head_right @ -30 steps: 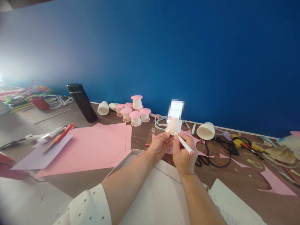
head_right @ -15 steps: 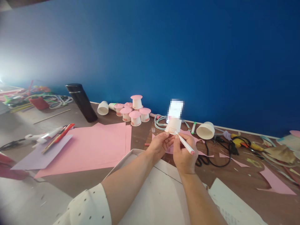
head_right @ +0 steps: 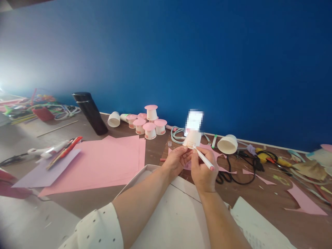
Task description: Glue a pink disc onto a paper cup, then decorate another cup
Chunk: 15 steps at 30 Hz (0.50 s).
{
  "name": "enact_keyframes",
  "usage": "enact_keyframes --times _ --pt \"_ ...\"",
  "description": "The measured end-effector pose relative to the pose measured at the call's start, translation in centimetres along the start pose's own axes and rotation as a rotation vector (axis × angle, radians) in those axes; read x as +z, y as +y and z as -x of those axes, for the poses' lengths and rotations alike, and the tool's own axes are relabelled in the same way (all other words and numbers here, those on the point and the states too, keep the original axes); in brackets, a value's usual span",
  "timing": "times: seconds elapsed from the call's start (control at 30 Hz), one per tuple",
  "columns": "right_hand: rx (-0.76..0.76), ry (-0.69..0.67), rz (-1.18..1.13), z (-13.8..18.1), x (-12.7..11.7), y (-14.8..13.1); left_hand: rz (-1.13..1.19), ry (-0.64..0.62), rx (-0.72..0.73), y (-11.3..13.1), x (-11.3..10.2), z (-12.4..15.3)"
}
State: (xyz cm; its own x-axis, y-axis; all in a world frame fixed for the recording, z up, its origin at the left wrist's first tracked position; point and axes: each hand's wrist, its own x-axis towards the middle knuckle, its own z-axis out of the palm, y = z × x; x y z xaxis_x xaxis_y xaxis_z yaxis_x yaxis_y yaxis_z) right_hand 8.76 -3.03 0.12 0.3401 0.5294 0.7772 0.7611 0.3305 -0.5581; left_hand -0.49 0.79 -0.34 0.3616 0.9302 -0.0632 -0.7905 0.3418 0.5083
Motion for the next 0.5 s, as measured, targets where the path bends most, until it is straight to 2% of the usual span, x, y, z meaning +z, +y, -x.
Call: enact_keyframes --times 0.5 --pt "0.02 0.014 0.016 -0.05 -0.08 -0.11 0.011 0.022 -0.012 0.12 0.03 0.0"
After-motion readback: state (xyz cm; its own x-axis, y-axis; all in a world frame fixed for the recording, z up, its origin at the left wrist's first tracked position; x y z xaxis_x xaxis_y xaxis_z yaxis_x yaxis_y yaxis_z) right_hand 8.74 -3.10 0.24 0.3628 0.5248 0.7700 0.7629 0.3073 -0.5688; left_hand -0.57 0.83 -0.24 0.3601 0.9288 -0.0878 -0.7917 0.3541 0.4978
